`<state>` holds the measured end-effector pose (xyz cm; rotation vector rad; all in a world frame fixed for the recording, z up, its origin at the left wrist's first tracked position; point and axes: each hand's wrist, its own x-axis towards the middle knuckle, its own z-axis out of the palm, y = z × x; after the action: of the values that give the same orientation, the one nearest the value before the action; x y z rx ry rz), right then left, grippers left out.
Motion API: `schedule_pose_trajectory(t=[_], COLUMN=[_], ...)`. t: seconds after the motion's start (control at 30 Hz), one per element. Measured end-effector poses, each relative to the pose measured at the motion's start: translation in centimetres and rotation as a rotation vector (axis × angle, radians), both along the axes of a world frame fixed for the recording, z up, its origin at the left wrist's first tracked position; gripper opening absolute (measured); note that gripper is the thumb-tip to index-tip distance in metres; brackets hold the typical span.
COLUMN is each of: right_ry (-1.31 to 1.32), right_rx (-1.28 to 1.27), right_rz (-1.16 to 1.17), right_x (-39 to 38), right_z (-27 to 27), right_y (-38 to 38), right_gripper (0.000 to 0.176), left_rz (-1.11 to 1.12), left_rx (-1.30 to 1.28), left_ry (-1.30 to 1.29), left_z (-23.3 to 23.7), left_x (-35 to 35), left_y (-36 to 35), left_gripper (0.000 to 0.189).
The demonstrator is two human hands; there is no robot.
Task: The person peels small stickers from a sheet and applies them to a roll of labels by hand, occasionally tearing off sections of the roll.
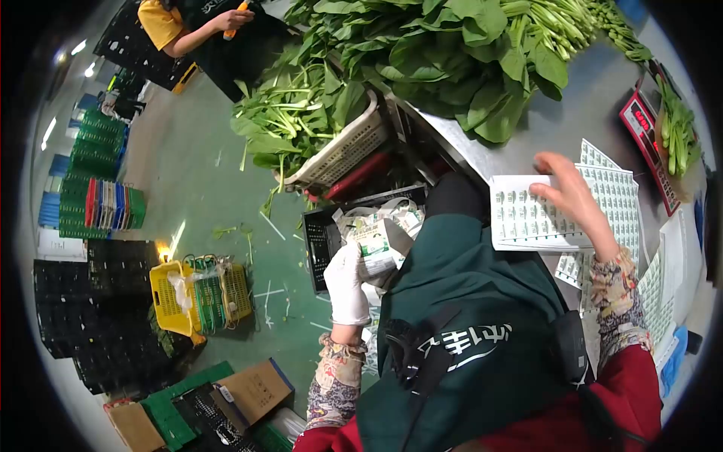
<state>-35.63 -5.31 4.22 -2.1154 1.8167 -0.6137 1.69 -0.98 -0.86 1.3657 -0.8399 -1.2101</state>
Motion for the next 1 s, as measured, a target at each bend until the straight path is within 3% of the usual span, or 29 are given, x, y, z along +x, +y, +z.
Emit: schedule_pose_trajectory(t=[0.03,0.1,0.17,0.23,0.27,0.37,0.4,0.43,0.5,0.53,0.57,0.63,0.7,0.77,0.87,0.97,1.0], right_ry=[-0.004,-0.093,-0.136,-0.218,-0.218,-0.202,-0.195,-0.185,-0.266,-0.278,-0.259,-0.259,-0.256,-0.463,-0.759,-1.092,-1.050], right_rx=[0.121,0.097,0.027,-0.101,-0.072,-0.013,0.001,0.016,-0.060,-0.177,-0.263,-0.449,-0.417,0.009,0.316,0.441,0.505], right_rz=[0.001,0.094,0.203,0.344,0.385,0.504,0.553,0.601,0.650,0.609,0.544,0.244,-0.011,-0.052,0.045,0.058,0.108], right_x=[-0.6,0.3,2.8,5.0,6.1,8.9,9.7,10.5,12.0,12.3,12.4,11.3,9.5,8.5,8.1,7.9,7.5], right_z=[-0.3,-0.6,1.0,1.1,1.3,0.9,0.9,0.8,0.5,0.6,1.4,2.5,2.4,2.7,2.0,1.2,2.0], right_y=[-0.1,-0.1,0.0,-0.3,-0.5,-0.8,-0.8,-0.8,-0.5,-0.2,-0.3,0.1,0.5,1.3,1.9,1.6,1.4], right_gripper=[0.030,0.019,0.016,0.017,0.017,0.016,0.016,0.015,0.014,0.013,0.014,0.024,0.038,0.039,0.040,0.039,0.041], left_rz=[-0.027,-0.083,-0.134,-0.036,-0.109,-0.323,-0.409,-0.444,-0.428,-0.269,-0.225,-0.094,-0.037,-0.019,-0.006,-0.058,-0.129], left_rx=[0.048,0.144,0.224,-0.071,-0.119,-0.270,-0.158,-0.143,-0.065,0.044,-0.028,-0.046,-0.073,-0.106,-0.121,-0.113,-0.099], left_ry=[-0.040,-0.123,-0.452,-1.211,-1.178,-0.442,-0.232,-0.169,-0.206,-0.076,-0.093,-0.148,-0.144,-0.159,-0.155,-0.141,-0.103], left_z=[-0.1,0.1,-0.3,0.2,0.9,2.8,3.9,5.1,6.1,5.7,5.1,4.9,4.6,4.2,3.7,3.8,3.8], left_x=[0.3,0.5,0.5,-0.4,-0.4,-1.8,-2.6,-3.5,-4.6,-4.9,-4.4,-3.4,-2.4,-1.8,-1.4,-1.0,-0.5], left_y=[0.1,-0.1,-0.6,-0.4,-0.4,-0.8,-0.6,-0.3,-0.1,0.1,-0.2,-0.4,-0.3,-0.2,-0.2,-0.1,0.1], left_gripper=[0.024,0.023,0.020,0.026,0.038,0.051,0.057,0.050,0.038,0.023,0.014,0.010,0.010,0.012,0.015,0.016,0.015])
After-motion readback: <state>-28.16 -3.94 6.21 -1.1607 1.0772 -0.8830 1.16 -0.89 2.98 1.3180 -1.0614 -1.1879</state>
